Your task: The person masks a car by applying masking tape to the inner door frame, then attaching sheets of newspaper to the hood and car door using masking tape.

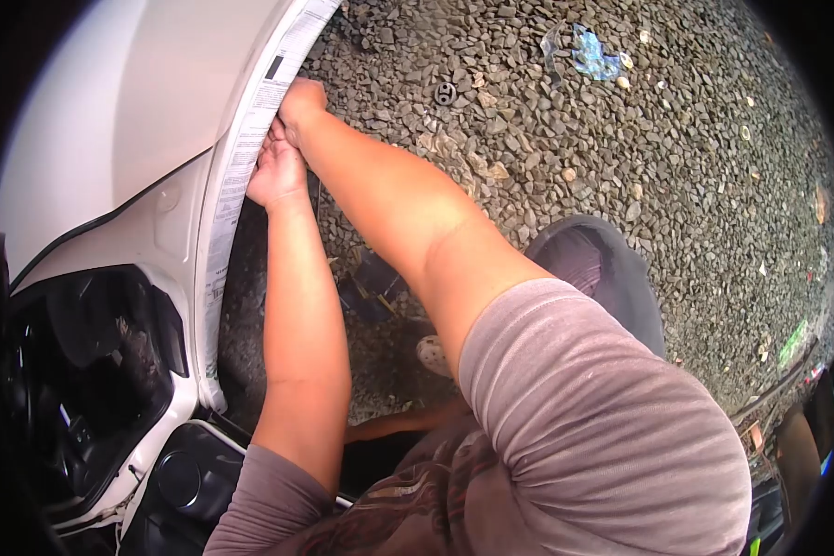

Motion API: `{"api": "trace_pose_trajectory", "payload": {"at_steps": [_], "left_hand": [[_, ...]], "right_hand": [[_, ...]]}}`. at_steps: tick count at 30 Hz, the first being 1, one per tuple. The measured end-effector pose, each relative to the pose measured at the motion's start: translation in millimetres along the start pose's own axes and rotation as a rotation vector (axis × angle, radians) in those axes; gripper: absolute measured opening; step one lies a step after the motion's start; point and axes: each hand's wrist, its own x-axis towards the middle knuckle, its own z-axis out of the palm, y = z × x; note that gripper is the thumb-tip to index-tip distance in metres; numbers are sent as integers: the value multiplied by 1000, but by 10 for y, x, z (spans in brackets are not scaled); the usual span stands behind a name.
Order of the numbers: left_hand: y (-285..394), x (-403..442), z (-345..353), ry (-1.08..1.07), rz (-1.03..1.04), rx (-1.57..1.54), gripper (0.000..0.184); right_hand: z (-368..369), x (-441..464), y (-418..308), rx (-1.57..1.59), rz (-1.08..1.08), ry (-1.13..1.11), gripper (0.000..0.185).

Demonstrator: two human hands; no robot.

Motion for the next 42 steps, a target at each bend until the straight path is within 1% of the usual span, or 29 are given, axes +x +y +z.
{"api": "trace_pose_trajectory", "payload": {"at_steps": [1,2,4,5,7,8,10,14,16,17,19,20,22,23,25,26,28,29,31,34,38,40,42], "left_hand": [[10,-7,-14,-20,-37,-14,50],[16,-17,-28,-13,-39,-10,50],[15,-10,-28,3,-21,-28,49],[13,-7,-26,4,-20,-28,49],[10,-1,-20,-11,-31,-32,48],[10,-6,-17,-10,-32,-32,48],[2,-13,-8,-1,-38,-46,48],[6,-24,-28,-2,-42,-23,47],[3,-18,-24,-33,-39,-1,53],[2,-14,-21,-32,-40,-2,53],[9,-1,-16,-8,-43,-14,52],[18,3,-14,-8,-42,-16,52],[48,12,-36,14,-51,-32,45],[61,18,-46,13,-50,-33,45],[76,23,-64,19,15,44,44],[89,13,-76,21,14,45,44],[129,-16,-80,75,32,38,43],[148,-38,-77,73,34,44,43],[156,-83,-71,126,99,97,43],[198,-108,-69,136,70,121,43],[258,-160,-125,109,27,94,44],[294,-205,-179,23,-73,-12,50],[305,-246,-223,47,-79,-42,53]], "right_hand": [[-16,-43,-16,-18,-7,-37,26],[-40,-92,-36,-15,-4,-31,26],[-68,-129,-56,57,32,-118,28],[-65,-142,-69,56,34,-117,28],[-87,-101,-50,118,107,-188,29],[-104,-88,-40,118,106,-187,29],[-132,-94,-67,203,184,-255,26],[-322,-154,-177,205,235,-304,24],[-351,-191,-196,143,253,-385,23],[-357,-214,-196,142,252,-385,23],[-368,-250,-187,-71,82,-359,25],[-382,-241,-222,-72,83,-360,25],[-408,-241,-340,-431,77,-452,26],[-389,-228,-378,-432,77,-453,26],[-395,-134,-407,-550,136,-514,29],[-404,-105,-400,-589,155,-534,29],[-363,-159,-357,-242,104,-419,36],[-353,-191,-356,-236,106,-422,36],[-353,-220,-373,-86,87,-369,41],[-397,-219,-357,-28,140,-399,43],[-430,-183,-339,-14,157,-426,46],[-443,-207,-372,-49,162,-467,47],[-417,-240,-390,-49,158,-456,47]]}}
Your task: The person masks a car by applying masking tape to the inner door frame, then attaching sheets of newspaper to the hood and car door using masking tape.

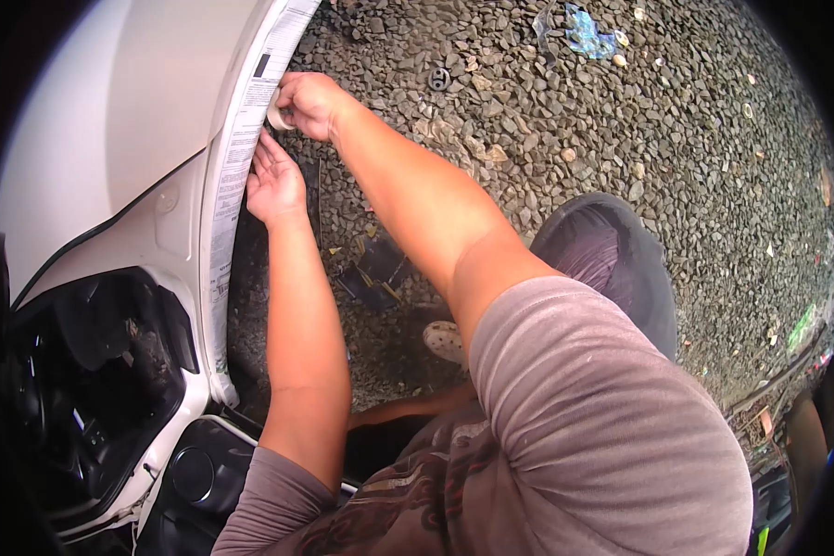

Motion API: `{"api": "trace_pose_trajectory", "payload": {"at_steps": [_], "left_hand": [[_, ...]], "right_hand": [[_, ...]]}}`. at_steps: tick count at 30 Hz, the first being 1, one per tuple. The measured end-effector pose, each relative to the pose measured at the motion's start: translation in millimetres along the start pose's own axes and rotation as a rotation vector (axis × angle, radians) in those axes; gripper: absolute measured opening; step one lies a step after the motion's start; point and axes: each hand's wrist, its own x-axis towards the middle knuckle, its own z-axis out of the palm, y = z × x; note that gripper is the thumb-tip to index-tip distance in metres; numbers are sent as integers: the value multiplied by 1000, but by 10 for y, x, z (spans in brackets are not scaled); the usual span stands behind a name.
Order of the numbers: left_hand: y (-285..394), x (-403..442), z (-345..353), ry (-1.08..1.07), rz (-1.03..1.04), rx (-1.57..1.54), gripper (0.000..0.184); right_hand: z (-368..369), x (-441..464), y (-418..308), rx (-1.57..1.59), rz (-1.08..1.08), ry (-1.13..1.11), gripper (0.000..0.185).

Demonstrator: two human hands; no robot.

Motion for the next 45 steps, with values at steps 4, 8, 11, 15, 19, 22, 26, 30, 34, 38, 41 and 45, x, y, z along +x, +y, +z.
{"api": "trace_pose_trajectory", "payload": {"at_steps": [4,8,11,15,19,22,26,30,34,38,41,45], "left_hand": [[16,-195,-23,216,99,16,59],[238,-406,-162,200,58,45,63],[413,-550,-247,254,49,137,62],[566,-664,-280,455,14,693,61],[640,-712,-276,464,-105,1184,61],[615,-687,-131,345,-144,1348,58],[673,-601,-16,322,-162,1413,48],[649,-624,23,273,-164,1578,43],[697,-627,-64,209,-75,1859,23],[767,-626,-294,212,46,2126,11],[734,-715,-424,195,141,2296,13],[721,-825,-388,301,202,2217,13]], "right_hand": [[84,3,-14,21,9,3,48],[92,15,5,60,-1,-8,52],[-25,36,22,12,-67,38,66],[-496,-116,55,-320,214,-73,79],[-449,-303,72,-481,465,-258,79],[-344,-298,168,-681,548,-350,67],[-170,-365,305,-957,527,-400,55],[64,-428,320,-1261,516,-419,51],[112,-432,381,-1497,489,-506,56],[-150,-359,646,-1838,222,-491,36],[-137,-409,678,-1792,291,-453,17],[-201,-403,780,-1607,409,-324,18]]}}
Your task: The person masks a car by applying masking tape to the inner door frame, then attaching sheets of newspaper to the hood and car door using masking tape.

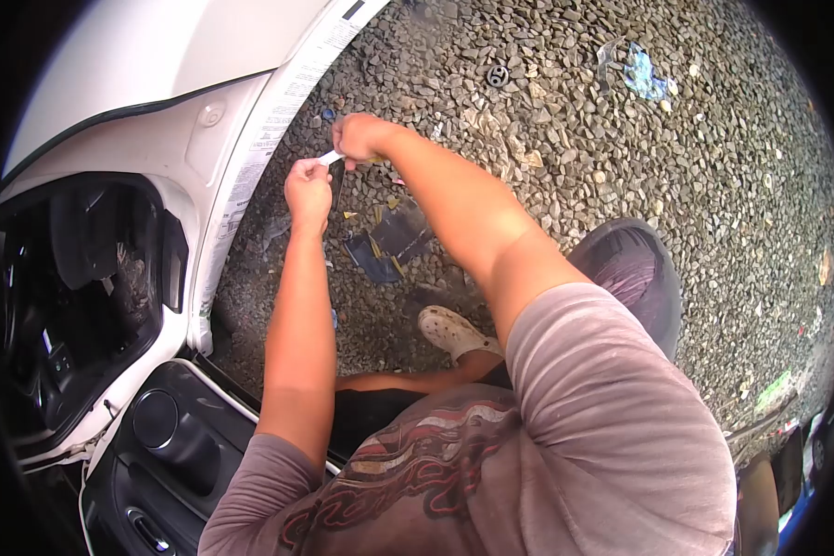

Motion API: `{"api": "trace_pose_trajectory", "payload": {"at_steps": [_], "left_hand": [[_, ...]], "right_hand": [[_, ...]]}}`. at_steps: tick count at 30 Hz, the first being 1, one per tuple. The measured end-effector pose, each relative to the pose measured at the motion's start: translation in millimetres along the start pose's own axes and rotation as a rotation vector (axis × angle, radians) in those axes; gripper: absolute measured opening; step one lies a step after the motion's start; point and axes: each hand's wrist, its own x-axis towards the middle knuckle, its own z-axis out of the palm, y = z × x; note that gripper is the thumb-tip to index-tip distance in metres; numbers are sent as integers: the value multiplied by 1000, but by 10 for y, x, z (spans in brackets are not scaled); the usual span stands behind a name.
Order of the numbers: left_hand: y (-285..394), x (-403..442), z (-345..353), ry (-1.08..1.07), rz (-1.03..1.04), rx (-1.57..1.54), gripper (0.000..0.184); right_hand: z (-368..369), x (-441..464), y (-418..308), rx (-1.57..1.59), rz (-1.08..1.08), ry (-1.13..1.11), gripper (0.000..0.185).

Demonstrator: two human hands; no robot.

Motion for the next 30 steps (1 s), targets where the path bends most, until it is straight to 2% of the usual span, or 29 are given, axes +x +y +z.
{"api": "trace_pose_trajectory", "payload": {"at_steps": [1,2,3,4,5,7,8,9,10,11,13,14,15,17,21,22,24,26,27,29,30], "left_hand": [[-150,47,37,-3,0,4,13],[-372,137,89,153,104,34,12],[-484,178,119,308,209,63,11],[-165,42,-30,304,-68,-195,10],[-72,-24,-134,232,-128,-221,11],[-173,-91,-209,131,-90,-402,11],[-212,-116,-228,125,-92,-402,11],[-213,-145,-250,107,2,-273,11],[-183,-171,-243,90,101,-148,11],[-78,-210,-248,83,106,-157,11],[107,-278,-321,51,534,236,15],[137,-245,-337,64,624,344,20],[201,-226,-357,62,629,342,20],[311,-204,-407,39,898,580,23],[413,-128,-472,-143,985,751,32],[435,-103,-497,-208,962,813,45],[481,-151,-455,-211,939,806,51],[555,-202,-402,-218,839,739,62],[557,-233,-379,-227,848,740,62],[524,-283,-360,-185,738,741,61],[562,-327,-356,-175,791,814,61]], "right_hand": [[52,13,43,89,29,66,23],[76,32,109,90,30,65,23],[72,43,209,-22,222,390,23],[37,69,350,-136,414,717,22],[-94,69,669,-37,337,725,21],[-213,-24,720,555,322,506,17],[-204,-39,712,584,321,283,14],[-185,-159,525,667,345,173,25],[-168,-286,328,740,376,62,46],[-117,-213,332,839,382,-25,62],[-150,-185,389,883,327,-275,51],[-167,-155,406,882,325,-269,51],[-197,-169,344,913,384,-326,44],[-208,-227,237,969,425,-400,36],[-144,-31,428,1117,285,-432,24],[-247,-40,445,1056,265,-360,20],[-430,-45,454,972,203,-205,12],[-668,-32,465,1078,189,12,9],[-837,-95,419,1106,197,115,8],[-1055,-128,371,1186,174,398,10],[-1150,-144,336,1253,180,486,13]]}}
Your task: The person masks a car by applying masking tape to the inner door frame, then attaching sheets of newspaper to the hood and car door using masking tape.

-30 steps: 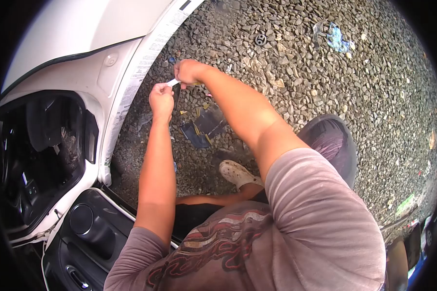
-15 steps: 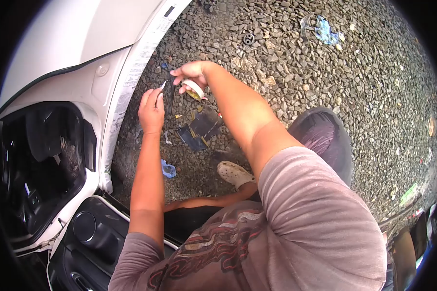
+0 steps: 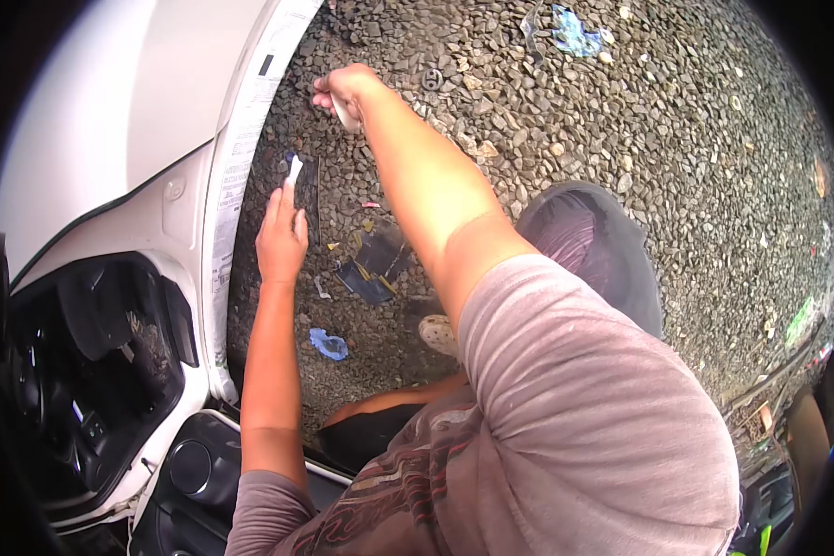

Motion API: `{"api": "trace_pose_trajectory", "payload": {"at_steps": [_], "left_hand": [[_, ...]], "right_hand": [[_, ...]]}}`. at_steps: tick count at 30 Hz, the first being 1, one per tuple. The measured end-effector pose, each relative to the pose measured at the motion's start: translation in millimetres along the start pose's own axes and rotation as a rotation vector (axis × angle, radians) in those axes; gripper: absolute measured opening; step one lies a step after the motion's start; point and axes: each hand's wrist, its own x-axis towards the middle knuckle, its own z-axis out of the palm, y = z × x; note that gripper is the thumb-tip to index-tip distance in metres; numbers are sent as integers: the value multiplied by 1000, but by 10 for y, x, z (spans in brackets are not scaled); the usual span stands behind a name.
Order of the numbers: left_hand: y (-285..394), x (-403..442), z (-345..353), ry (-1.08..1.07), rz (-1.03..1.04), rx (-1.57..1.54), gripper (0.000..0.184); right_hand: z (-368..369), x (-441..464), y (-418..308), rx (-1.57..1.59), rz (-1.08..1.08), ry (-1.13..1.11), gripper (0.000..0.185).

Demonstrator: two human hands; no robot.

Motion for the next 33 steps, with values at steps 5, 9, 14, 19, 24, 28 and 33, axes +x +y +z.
{"api": "trace_pose_trajectory", "payload": {"at_steps": [5,9,14,19,24,28,33], "left_hand": [[11,164,-19,46,73,68,61],[-12,278,-111,4,95,107,60],[-20,290,-150,-37,122,151,66],[75,332,-241,-5,-22,57,68],[62,-25,-94,-141,-14,-13,60],[154,-131,2,-217,-43,-57,54],[253,-182,35,-200,-15,-88,50]], "right_hand": [[45,-276,-121,-580,254,-395,39],[69,-222,178,-552,342,-537,35],[57,-189,236,-427,197,-519,14],[-149,-187,-75,-221,64,-59,21],[-42,134,-414,260,-296,220,19],[247,69,-611,205,-436,184,46],[418,92,-681,537,-533,163,16]]}}
